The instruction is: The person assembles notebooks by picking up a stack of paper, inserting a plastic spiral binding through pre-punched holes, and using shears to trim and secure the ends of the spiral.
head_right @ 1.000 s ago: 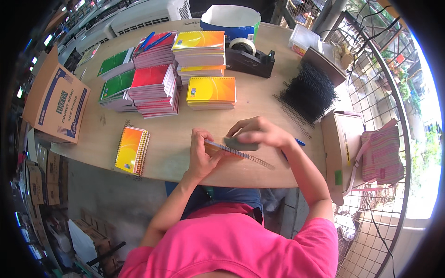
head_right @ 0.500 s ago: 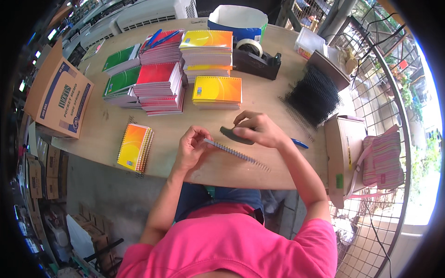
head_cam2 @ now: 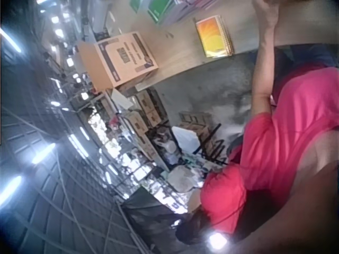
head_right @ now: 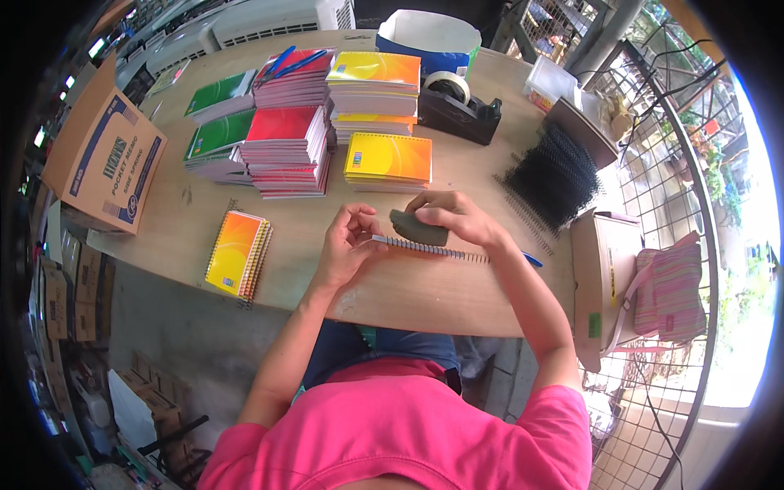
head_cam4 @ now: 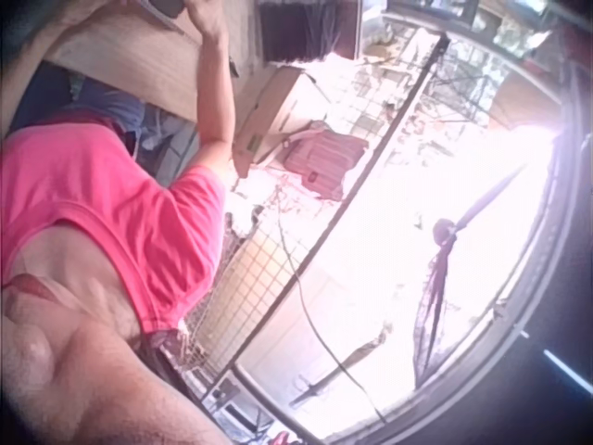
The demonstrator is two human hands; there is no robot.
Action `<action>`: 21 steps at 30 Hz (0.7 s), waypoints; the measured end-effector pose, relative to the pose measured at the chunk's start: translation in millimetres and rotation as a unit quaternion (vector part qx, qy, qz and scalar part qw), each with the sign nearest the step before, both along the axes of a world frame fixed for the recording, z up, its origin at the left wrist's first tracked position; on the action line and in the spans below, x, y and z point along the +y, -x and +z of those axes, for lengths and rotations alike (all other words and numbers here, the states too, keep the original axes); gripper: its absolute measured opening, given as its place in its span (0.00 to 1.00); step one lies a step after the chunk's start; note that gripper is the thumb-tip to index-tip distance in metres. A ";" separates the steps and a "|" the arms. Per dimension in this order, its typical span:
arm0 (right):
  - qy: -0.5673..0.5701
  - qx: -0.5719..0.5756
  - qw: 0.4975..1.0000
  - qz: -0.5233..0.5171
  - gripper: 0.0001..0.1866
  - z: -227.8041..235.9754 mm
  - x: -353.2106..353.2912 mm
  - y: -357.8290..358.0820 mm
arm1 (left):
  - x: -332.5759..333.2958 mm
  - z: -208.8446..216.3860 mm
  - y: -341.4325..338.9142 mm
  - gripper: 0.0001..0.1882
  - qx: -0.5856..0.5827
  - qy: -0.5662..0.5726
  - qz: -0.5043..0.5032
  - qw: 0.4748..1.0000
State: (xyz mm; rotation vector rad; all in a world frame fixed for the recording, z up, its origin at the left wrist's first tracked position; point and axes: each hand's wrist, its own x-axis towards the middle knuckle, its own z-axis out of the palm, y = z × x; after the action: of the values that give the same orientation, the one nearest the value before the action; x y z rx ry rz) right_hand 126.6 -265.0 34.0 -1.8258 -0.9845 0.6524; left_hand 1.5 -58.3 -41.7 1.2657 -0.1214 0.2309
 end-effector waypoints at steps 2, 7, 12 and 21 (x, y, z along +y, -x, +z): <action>-0.007 0.073 0.997 -0.011 0.19 9.3 -4.1 5.5 | 0.8 -2.3 -2.9 0.27 0.004 0.006 -0.003 1.000; -0.001 0.020 1.000 0.005 0.20 4.6 1.7 -7.4 | 1.7 2.6 -10.8 0.28 -0.004 -0.022 -0.003 1.000; 0.053 -0.060 0.997 0.014 0.20 -10.1 2.2 -16.9 | -1.0 -2.6 -18.0 0.28 -0.008 -0.016 -0.007 1.000; 0.235 -0.366 0.834 -0.339 0.26 -21.4 -96.4 75.9 | 1.4 23.5 -0.5 0.29 0.077 0.040 -0.003 0.996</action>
State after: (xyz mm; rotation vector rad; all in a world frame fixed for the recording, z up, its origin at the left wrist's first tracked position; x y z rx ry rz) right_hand 50.6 -361.4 12.6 -2.7547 -0.5438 -0.3279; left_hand 2.1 -56.9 -18.2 1.1985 0.0169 0.1302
